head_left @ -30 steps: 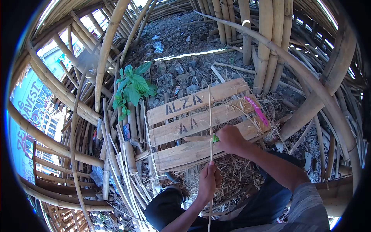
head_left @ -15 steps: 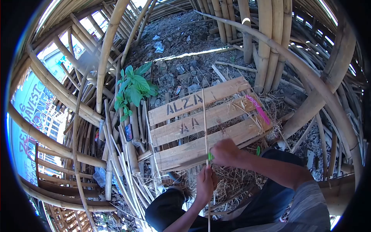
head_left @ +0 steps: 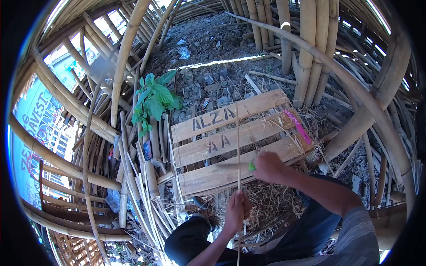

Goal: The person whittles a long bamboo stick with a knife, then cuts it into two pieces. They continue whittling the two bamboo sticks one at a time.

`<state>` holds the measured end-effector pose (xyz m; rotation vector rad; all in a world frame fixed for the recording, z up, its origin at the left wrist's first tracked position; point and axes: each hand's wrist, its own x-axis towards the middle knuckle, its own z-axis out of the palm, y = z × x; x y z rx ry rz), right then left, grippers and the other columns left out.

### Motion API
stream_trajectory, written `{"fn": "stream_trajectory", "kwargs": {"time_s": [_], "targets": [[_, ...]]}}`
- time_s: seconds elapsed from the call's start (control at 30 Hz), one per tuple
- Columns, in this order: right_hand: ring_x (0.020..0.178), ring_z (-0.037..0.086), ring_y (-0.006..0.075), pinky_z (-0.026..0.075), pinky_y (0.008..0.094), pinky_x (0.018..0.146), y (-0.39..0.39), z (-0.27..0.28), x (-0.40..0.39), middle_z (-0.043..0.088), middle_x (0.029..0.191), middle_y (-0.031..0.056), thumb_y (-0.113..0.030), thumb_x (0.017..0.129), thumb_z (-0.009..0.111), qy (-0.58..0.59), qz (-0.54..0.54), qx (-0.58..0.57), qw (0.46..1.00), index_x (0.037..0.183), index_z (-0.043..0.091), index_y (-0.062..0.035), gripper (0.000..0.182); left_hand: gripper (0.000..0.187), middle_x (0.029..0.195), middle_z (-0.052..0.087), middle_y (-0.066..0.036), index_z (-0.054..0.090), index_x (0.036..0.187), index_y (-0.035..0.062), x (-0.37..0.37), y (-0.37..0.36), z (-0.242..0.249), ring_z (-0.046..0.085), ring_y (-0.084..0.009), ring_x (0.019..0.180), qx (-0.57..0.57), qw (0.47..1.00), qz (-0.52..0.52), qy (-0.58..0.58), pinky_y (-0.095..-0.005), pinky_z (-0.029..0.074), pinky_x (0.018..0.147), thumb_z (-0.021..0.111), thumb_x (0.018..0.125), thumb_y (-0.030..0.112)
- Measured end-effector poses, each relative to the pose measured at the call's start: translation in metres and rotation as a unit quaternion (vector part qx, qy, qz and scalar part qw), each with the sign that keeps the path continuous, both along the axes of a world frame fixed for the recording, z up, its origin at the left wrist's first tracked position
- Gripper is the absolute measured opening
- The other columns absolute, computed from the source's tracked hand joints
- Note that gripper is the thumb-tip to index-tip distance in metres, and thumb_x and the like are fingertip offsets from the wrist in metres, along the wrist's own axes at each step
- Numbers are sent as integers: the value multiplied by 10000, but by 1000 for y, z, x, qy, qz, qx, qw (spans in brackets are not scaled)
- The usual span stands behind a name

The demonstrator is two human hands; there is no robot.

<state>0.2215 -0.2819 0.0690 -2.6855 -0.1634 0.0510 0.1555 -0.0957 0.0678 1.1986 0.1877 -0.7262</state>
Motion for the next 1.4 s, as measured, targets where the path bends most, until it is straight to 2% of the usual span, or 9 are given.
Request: {"fn": "stream_trajectory", "kwargs": {"time_s": [0.17,0.4,0.47,0.6,0.73,1.0,1.13,1.2,1.4], "targets": [[614,626,317,509,420,616,32,-7,-20,608,650,181,-232,691,600,-7,150,8,989,678,632,-16,219,314,535,224,41,297,717,141,11,4,1,184,-54,400,-6,1000,18,-3,-241,131,361,305,982,309],[580,625,326,506,425,563,-20,7,26,599,593,169,-223,715,595,-14,-98,3,995,677,643,-19,213,311,536,228,43,305,721,137,-9,-1,2,188,-51,403,-2,1000,-21,-6,-241,135,358,301,985,300],[584,624,331,507,426,569,-27,-5,28,594,588,183,-220,719,600,-81,-87,-18,993,660,639,-15,217,312,536,228,45,306,723,136,-9,-1,3,189,-51,405,-24,999,-28,21,-240,133,360,316,984,307],[591,616,351,508,432,591,-1,-7,6,581,581,204,-247,727,611,-41,22,-21,999,629,623,-6,261,310,539,228,46,305,724,139,6,3,0,191,-51,412,5,1000,-8,-17,-239,139,366,322,982,309],[600,617,351,507,431,589,9,2,-1,580,583,204,-256,728,613,-34,11,32,999,622,618,-5,272,311,548,232,46,305,725,138,9,4,1,191,-49,424,7,999,3,-38,-235,146,375,324,982,312],[608,617,333,502,420,596,-21,20,1,595,616,181,-284,715,643,-69,-58,-42,995,658,628,-16,275,305,564,224,45,324,749,136,14,10,9,182,-49,432,-74,997,-2,-26,-229,146,382,320,983,331],[622,621,328,503,414,601,-34,33,-2,598,629,180,-282,711,645,-93,-17,-80,992,667,627,-15,271,307,567,223,44,328,756,136,22,14,10,182,-50,434,-96,995,5,-21,-227,146,384,319,982,344],[644,620,341,504,420,619,-36,39,-3,594,637,198,-278,716,639,-49,72,-131,988,682,624,-1,279,307,566,224,45,329,756,136,23,16,8,183,-51,434,-97,995,7,-22,-226,147,384,318,982,344],[651,608,375,494,439,655,-21,29,-7,590,652,218,-272,745,613,18,31,-61,997,695,609,21,297,309,563,228,48,333,757,136,24,16,9,182,-48,433,-87,995,14,-35,-225,145,381,318,982,347]]}}
